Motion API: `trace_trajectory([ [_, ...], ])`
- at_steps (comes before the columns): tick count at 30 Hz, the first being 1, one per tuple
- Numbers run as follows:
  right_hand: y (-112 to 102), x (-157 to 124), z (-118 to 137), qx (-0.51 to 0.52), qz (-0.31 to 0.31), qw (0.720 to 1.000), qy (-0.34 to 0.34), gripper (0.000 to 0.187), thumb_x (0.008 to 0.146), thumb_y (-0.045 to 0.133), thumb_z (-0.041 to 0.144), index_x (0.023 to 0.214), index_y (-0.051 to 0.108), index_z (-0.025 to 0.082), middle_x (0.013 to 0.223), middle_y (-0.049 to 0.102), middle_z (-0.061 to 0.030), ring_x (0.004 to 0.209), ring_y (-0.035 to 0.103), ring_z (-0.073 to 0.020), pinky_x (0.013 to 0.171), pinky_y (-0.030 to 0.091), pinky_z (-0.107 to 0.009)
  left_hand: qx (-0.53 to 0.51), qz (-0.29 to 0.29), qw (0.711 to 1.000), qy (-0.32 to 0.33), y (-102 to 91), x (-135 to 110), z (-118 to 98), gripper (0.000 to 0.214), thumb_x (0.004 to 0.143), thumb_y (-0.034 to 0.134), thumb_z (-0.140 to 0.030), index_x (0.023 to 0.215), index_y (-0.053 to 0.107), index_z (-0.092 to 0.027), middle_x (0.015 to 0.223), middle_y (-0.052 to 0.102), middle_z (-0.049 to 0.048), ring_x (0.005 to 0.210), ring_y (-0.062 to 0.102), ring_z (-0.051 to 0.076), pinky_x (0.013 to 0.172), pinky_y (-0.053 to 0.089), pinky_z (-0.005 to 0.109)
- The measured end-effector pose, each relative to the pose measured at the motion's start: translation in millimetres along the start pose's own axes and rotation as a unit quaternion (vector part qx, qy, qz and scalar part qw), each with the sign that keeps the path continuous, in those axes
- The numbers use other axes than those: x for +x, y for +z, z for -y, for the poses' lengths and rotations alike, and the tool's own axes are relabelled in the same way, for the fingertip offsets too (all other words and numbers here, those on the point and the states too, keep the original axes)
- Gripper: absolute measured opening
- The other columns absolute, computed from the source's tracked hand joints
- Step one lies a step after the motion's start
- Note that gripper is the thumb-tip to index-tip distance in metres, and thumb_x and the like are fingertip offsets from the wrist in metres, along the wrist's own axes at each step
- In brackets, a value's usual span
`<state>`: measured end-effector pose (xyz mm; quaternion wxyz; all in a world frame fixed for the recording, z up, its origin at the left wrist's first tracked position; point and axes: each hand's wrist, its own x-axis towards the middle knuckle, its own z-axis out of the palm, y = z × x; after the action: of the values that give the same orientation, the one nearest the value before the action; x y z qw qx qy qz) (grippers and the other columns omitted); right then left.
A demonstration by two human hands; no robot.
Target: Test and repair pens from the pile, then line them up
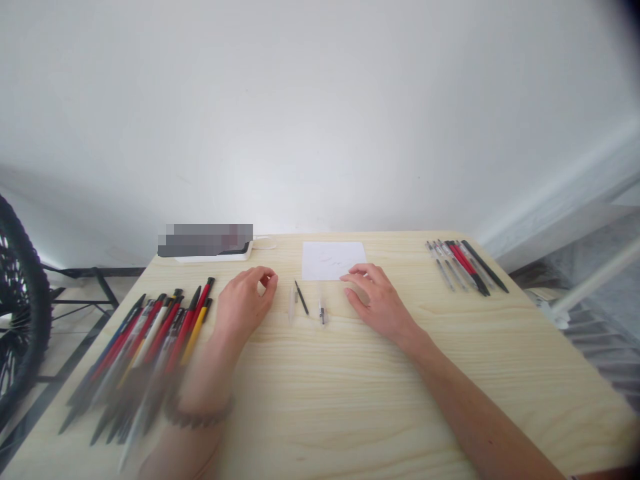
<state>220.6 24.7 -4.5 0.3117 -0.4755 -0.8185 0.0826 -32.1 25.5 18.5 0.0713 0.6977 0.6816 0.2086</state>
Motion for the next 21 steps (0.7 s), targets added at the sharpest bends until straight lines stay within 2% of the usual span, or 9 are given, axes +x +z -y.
trace_trajectory([
  [4,1.6,-0.1,0.7,0.006,-0.001,1.0,-0.004,0.025,0.083,0.049,0.019,0.105,0.06,0.022,0.106,0.053,-0.0078,0.1,0.049,-0.0209,0.09,0.043,-0.039,0.009,0.036,0.999,0.033,-1.0,-2.1,-7.1,0.025,0.083,0.042,-0.041,0.078,0.058,-0.023,0.073,0.064,-0.0004,0.067,0.055,0.017,0.06,0.035,0.026],
  [10,1.0,0.2,6.8,0.016,0.01,1.0,-0.023,0.023,0.084,0.048,0.019,0.103,0.062,0.022,0.106,0.055,-0.0069,0.101,0.048,-0.0201,0.09,0.043,-0.037,0.009,0.086,0.996,0.037,-2.3,-3.6,-10.8,0.033,0.081,0.04,-0.05,0.071,0.056,-0.022,0.072,0.064,-0.0006,0.066,0.056,0.017,0.058,0.034,0.026],
  [14,0.2,0.7,17.4,0.025,0.04,0.997,-0.058,0.024,0.086,0.047,0.021,0.103,0.063,0.021,0.109,0.054,-0.0073,0.102,0.047,-0.0196,0.091,0.042,-0.036,0.0,0.088,0.995,0.038,-0.5,-3.5,-11.2,0.03,0.08,0.042,-0.049,0.076,0.055,-0.023,0.072,0.063,-0.0014,0.065,0.055,0.017,0.059,0.035,0.026],
  [18,-0.8,1.1,30.2,0.034,0.098,0.986,-0.129,0.027,0.088,0.045,0.022,0.11,0.06,0.023,0.117,0.053,-0.0063,0.107,0.044,-0.0198,0.095,0.038,-0.038,-0.034,0.104,0.993,0.053,2.2,-4.0,-9.6,0.027,0.079,0.046,-0.05,0.088,0.052,-0.025,0.076,0.062,-0.0038,0.063,0.054,0.015,0.058,0.035,0.025],
  [21,-0.5,1.4,36.3,0.039,0.126,0.978,-0.162,0.026,0.089,0.043,0.023,0.108,0.061,0.022,0.115,0.055,-0.0056,0.107,0.043,-0.0196,0.096,0.036,-0.037,-0.044,0.108,0.991,0.064,4.1,-4.8,-8.8,0.024,0.079,0.047,-0.047,0.09,0.051,-0.026,0.078,0.061,-0.0046,0.063,0.054,0.013,0.058,0.036,0.025],
])
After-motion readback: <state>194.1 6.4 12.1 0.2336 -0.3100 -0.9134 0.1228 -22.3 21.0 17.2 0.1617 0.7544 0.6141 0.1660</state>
